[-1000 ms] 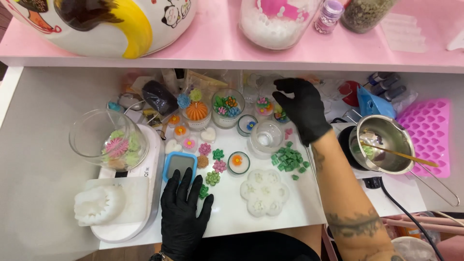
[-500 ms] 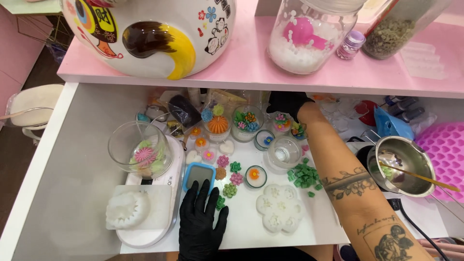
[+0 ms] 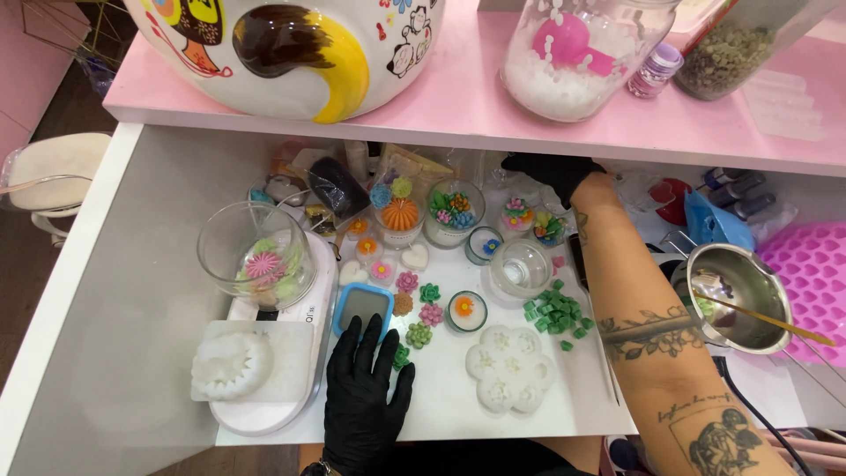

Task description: Removing small green wax hearts from a silicone mold and adding them into a melting pot on a burner.

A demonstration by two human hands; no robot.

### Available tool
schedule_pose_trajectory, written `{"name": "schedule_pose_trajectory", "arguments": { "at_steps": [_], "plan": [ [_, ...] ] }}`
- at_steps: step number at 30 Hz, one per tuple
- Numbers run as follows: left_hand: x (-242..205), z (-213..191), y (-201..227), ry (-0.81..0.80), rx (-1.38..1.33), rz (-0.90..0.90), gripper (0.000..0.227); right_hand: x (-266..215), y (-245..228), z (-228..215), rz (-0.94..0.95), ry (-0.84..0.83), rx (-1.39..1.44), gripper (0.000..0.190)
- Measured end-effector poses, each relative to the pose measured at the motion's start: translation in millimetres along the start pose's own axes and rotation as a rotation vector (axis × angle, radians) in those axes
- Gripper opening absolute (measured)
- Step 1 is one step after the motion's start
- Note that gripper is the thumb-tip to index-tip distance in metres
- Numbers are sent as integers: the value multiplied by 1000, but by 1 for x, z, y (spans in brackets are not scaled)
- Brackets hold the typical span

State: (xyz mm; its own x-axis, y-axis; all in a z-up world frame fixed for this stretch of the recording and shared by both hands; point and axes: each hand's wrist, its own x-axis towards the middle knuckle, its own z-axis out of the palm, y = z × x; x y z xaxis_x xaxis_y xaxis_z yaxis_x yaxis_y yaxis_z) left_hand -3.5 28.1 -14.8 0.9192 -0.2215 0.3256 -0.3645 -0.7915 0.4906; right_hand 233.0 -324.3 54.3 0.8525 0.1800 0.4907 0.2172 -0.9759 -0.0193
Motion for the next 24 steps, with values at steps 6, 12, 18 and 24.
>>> {"name": "schedule_pose_trajectory", "arguments": {
  "at_steps": [6, 12, 18, 24],
  "plan": [
    [0, 0, 0, 0, -8, 4, 59, -12, -8, -35, 23, 42, -83, 30],
    [2, -15, 10, 101, -107, 48, 62, -42, -56, -98, 189, 40, 55, 31],
    [-11, -33, 21, 162, -509, -22, 62, -108, -145, -172, 105, -7, 370, 25],
    [18, -64, 60, -367, -1409, -89, 119, -150, -191, -199, -283, -218, 391, 26]
  ]
}}
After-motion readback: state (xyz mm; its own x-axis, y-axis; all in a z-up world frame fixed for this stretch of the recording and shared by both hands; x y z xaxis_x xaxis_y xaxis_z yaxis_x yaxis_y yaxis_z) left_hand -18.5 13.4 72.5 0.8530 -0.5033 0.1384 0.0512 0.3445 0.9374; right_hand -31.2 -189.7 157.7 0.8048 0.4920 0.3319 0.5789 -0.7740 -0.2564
